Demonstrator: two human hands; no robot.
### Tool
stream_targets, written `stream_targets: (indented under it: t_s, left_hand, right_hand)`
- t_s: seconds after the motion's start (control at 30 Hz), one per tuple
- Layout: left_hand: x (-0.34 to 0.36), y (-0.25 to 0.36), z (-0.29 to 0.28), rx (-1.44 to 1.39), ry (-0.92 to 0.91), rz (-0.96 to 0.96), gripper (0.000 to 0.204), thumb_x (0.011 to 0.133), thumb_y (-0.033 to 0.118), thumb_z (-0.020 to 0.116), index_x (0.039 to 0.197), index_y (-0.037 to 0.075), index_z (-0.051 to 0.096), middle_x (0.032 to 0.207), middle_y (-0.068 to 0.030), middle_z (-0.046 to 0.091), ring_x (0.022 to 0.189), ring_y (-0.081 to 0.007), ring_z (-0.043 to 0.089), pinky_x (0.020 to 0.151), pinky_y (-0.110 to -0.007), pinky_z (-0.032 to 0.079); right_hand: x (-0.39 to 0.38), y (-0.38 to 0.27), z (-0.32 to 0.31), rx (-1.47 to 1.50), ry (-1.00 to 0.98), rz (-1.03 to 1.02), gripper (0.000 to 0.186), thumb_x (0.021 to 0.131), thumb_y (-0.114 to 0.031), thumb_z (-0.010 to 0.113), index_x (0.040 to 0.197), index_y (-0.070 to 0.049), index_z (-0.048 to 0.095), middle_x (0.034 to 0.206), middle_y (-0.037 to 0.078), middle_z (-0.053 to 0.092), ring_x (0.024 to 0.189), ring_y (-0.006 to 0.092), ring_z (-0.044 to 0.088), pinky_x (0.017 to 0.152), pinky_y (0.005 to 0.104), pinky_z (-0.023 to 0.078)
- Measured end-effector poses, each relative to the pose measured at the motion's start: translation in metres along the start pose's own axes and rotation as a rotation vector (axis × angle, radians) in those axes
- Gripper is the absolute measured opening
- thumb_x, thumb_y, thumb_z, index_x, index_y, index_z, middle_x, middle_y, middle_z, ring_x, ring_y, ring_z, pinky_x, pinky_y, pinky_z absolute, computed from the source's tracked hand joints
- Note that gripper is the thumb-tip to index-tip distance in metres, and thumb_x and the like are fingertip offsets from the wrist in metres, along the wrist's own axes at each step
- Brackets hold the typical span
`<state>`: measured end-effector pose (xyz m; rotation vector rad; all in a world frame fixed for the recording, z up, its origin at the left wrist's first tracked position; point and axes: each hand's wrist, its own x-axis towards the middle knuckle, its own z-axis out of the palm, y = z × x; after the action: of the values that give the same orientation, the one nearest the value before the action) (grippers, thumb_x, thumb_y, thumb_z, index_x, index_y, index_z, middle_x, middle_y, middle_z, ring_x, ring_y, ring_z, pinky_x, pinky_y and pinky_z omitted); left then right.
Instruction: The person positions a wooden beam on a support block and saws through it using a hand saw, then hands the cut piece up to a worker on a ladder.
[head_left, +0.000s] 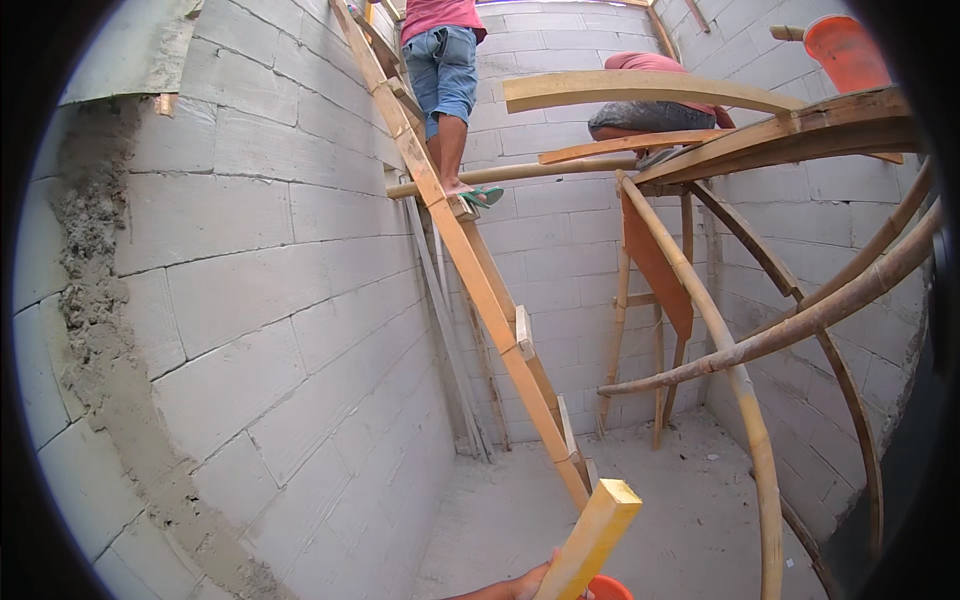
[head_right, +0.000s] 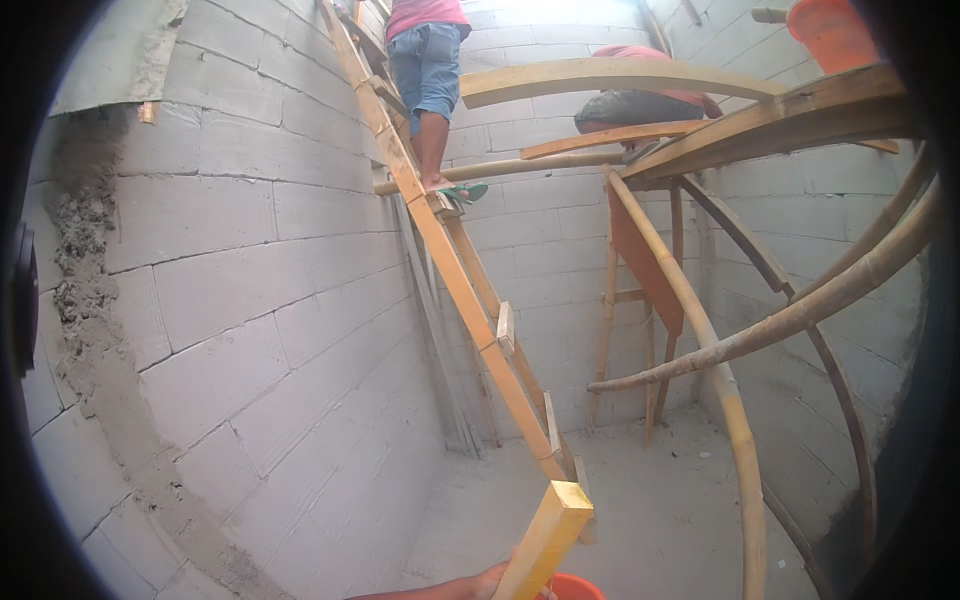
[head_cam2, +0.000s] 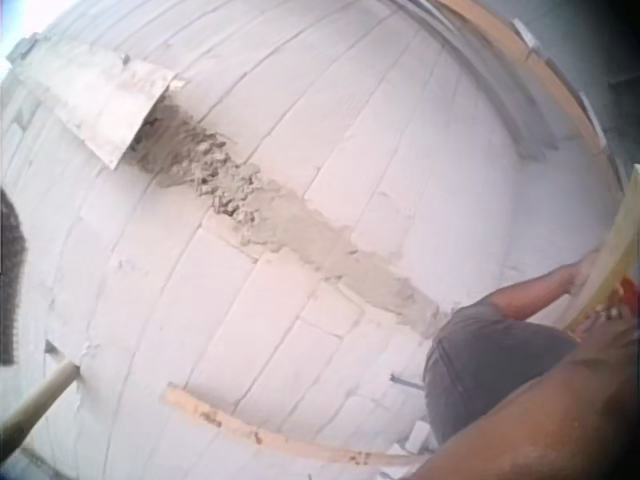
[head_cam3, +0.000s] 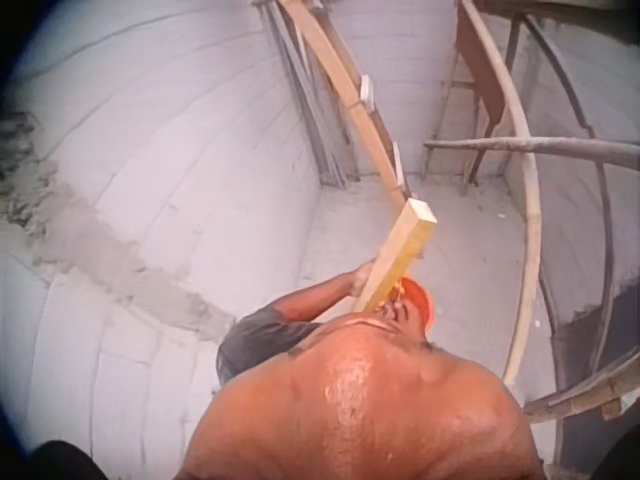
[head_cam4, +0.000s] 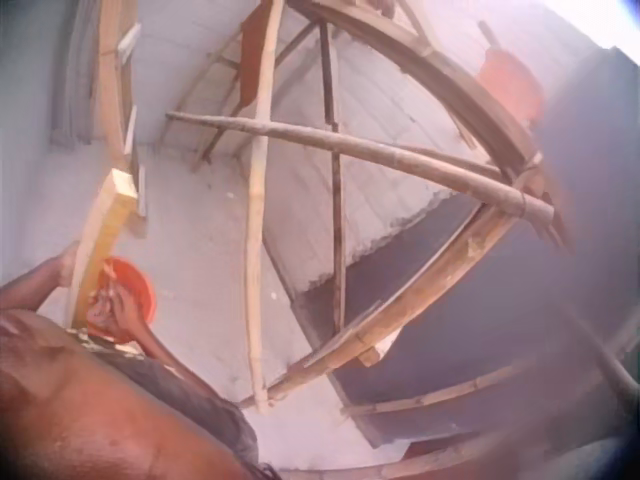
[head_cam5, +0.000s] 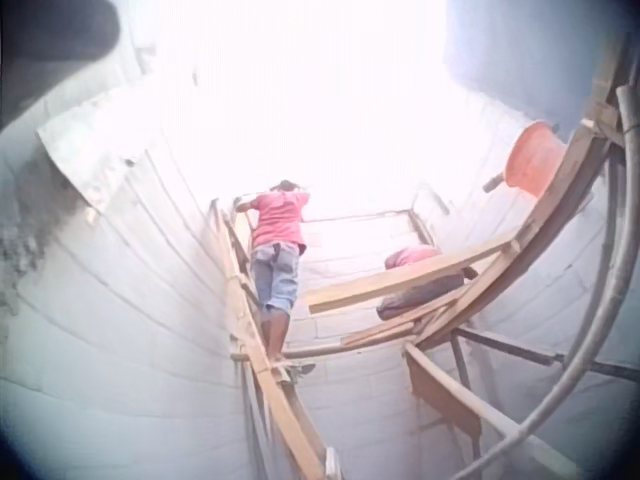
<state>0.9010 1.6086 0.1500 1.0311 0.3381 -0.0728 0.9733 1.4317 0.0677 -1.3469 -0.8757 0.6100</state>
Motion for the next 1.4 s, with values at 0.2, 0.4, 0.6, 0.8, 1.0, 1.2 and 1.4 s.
stream_targets:
  t_s: [0.2, 0.4, 0.6, 0.8, 1.0, 1.2, 1.4]
  left_hand:
    - [-0.013, 0.008, -0.029, -0.016, 0.053, -0.015, 0.079, 0.103, 0.071, 0.028, 0.136, 0.004, 0.055, 0.102, -0.0158, 0.070, 0.090, -0.0293, 0.070, 0.079, -0.043, 0.057]
    - [-0.023, 0.018, -0.048, -0.027, 0.127, -0.029, 0.080, 0.103, 0.072, 0.027, 0.136, 0.004, 0.054, 0.102, -0.0160, 0.071, 0.089, -0.0298, 0.070, 0.079, -0.043, 0.057]
    - [-0.011, 0.025, -0.053, -0.031, 0.175, -0.054, 0.081, 0.102, 0.072, 0.026, 0.136, 0.004, 0.054, 0.102, -0.0162, 0.071, 0.088, -0.0302, 0.071, 0.078, -0.043, 0.057]
    - [0.020, 0.041, -0.059, -0.036, 0.220, -0.065, 0.082, 0.102, 0.073, 0.026, 0.136, 0.004, 0.054, 0.101, -0.0165, 0.071, 0.087, -0.0306, 0.071, 0.077, -0.043, 0.058]
    - [0.058, 0.058, -0.060, -0.030, 0.274, -0.071, 0.082, 0.102, 0.073, 0.025, 0.136, 0.004, 0.054, 0.101, -0.0167, 0.071, 0.086, -0.0310, 0.071, 0.077, -0.043, 0.058]
    - [0.076, 0.061, -0.067, -0.063, 0.349, -0.180, 0.083, 0.101, 0.074, 0.025, 0.135, 0.004, 0.054, 0.101, -0.0169, 0.071, 0.084, -0.0315, 0.071, 0.076, -0.044, 0.058]
    - [0.084, 0.062, -0.060, -0.198, 0.275, 0.019, 0.066, 0.103, 0.060, 0.033, 0.127, 0.003, 0.056, 0.100, -0.0184, 0.068, 0.066, -0.0391, 0.068, 0.061, -0.048, 0.057]
  right_hand:
    - [0.029, 0.040, 0.048, 0.256, -0.163, 0.192, 0.021, 0.107, -0.018, 0.048, 0.102, -0.004, 0.063, 0.088, 0.009, 0.067, 0.076, 0.0258, 0.064, 0.074, 0.0403, 0.054]
    - [0.068, 0.039, 0.071, 0.159, -0.357, 0.216, 0.021, 0.102, -0.021, 0.052, 0.104, -0.004, 0.065, 0.093, 0.011, 0.068, 0.082, 0.0277, 0.065, 0.076, 0.0418, 0.054]
    - [0.110, 0.047, 0.062, -0.007, -0.559, 0.221, 0.024, 0.097, -0.023, 0.056, 0.106, -0.004, 0.067, 0.098, 0.014, 0.069, 0.087, 0.0296, 0.066, 0.079, 0.0434, 0.054]
    - [0.174, 0.045, 0.033, -0.258, -0.783, 0.194, 0.029, 0.093, -0.026, 0.059, 0.109, -0.004, 0.070, 0.102, 0.016, 0.070, 0.093, 0.0315, 0.068, 0.082, 0.0449, 0.054]
    - [0.253, 0.052, -0.016, -0.708, -1.094, 0.162, 0.035, 0.088, -0.029, 0.063, 0.111, -0.004, 0.072, 0.107, 0.018, 0.072, 0.099, 0.0335, 0.069, 0.085, 0.0465, 0.054]
    - [0.271, 0.101, -0.051, -1.041, -1.422, 0.138, 0.041, 0.083, -0.032, 0.067, 0.113, -0.004, 0.074, 0.111, 0.020, 0.073, 0.104, 0.0354, 0.070, 0.088, 0.0480, 0.054]
    - [0.273, 0.125, -0.061, -0.722, -1.350, 0.252, 0.050, 0.078, -0.025, 0.080, 0.122, -0.004, 0.066, 0.110, 0.020, 0.073, 0.107, 0.0357, 0.070, 0.091, 0.0472, 0.052]
